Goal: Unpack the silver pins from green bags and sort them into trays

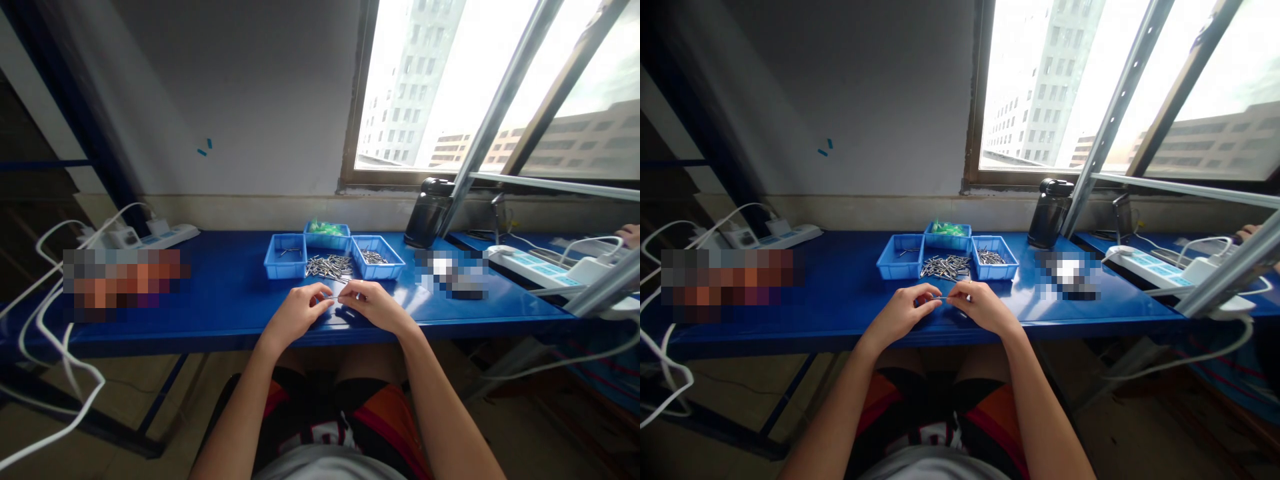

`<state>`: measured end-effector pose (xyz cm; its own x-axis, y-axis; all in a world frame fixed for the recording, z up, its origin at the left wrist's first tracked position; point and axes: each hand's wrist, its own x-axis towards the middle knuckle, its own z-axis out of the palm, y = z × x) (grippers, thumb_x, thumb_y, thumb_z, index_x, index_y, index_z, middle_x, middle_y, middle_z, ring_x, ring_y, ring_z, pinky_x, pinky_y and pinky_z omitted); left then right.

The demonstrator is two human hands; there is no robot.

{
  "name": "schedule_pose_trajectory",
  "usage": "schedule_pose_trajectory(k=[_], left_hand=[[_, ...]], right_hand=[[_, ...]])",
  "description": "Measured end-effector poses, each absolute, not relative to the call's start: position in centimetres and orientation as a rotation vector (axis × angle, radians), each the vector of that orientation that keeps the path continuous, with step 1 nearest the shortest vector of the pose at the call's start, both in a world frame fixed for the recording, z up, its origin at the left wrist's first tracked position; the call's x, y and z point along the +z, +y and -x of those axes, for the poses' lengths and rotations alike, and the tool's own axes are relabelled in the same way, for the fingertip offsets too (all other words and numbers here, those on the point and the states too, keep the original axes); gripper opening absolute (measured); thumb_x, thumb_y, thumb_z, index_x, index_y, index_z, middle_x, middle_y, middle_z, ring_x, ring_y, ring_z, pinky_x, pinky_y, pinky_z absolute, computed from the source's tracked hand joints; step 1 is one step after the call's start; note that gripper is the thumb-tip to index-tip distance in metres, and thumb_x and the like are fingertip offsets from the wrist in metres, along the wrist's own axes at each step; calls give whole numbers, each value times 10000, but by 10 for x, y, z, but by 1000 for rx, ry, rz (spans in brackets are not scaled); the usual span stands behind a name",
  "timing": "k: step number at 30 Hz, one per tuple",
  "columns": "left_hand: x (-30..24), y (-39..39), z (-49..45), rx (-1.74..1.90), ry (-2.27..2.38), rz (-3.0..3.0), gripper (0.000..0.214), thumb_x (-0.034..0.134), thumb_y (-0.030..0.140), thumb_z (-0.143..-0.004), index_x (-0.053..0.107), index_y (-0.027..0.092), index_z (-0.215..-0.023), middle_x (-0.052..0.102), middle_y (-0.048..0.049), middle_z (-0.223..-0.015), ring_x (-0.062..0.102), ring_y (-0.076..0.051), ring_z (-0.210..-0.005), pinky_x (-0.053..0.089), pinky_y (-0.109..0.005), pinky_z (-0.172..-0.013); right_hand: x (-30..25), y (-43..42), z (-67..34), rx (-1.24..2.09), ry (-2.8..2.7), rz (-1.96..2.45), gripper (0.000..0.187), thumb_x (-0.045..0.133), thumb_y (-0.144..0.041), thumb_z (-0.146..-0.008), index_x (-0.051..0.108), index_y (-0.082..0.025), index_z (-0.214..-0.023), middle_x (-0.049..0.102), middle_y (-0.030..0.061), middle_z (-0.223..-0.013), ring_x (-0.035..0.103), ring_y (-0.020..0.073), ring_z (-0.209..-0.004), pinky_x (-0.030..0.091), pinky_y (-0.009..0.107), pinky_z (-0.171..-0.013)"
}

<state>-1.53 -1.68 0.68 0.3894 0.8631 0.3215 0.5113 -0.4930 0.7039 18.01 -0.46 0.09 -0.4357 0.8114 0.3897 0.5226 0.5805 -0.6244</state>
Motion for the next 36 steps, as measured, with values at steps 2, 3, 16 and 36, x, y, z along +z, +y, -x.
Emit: schedule_pose_trajectory(k=[2, 3, 16, 36], left_hand=[[6, -17, 16, 926, 1155, -2162, 232, 500, 366, -829, 650, 200, -893, 650, -11, -781, 582, -149, -711, 425, -244, -669], [6, -17, 16, 928, 1150, -2167, 231, 497, 365, -832, 650, 199, -881, 651, -11, -782, 581, -149, -712, 425, -245, -669], [9, -21, 15, 926, 1050, -2149, 201, 516, 300, -808, 663, 195, -896, 676, -20, -898, 593, -154, -765, 439, -243, -648], [10, -21, 14, 844, 1180, -2192, 299, 483, 405, -818, 684, 183, -812, 665, -22, -728, 551, -150, -647, 386, -243, -596]], right_hand=[[1, -4, -180, 557, -2142, 1060, 264, 546, -406, -842, 651, -170, -787, 579, 3, -686, 496, 117, -627, 387, 217, -567], [1, -4, -180, 560, -2145, 1063, 271, 546, -412, -842, 655, -170, -789, 581, 2, -684, 498, 117, -625, 386, 216, -565], [-4, -1, -181, 560, -2214, 1060, 253, 565, -404, -833, 692, -188, -864, 635, 23, -735, 551, 131, -647, 406, 225, -575], [3, -6, -180, 571, -2229, 1060, 285, 504, -400, -870, 674, -172, -849, 654, 35, -761, 570, 148, -671, 418, 237, -593]])
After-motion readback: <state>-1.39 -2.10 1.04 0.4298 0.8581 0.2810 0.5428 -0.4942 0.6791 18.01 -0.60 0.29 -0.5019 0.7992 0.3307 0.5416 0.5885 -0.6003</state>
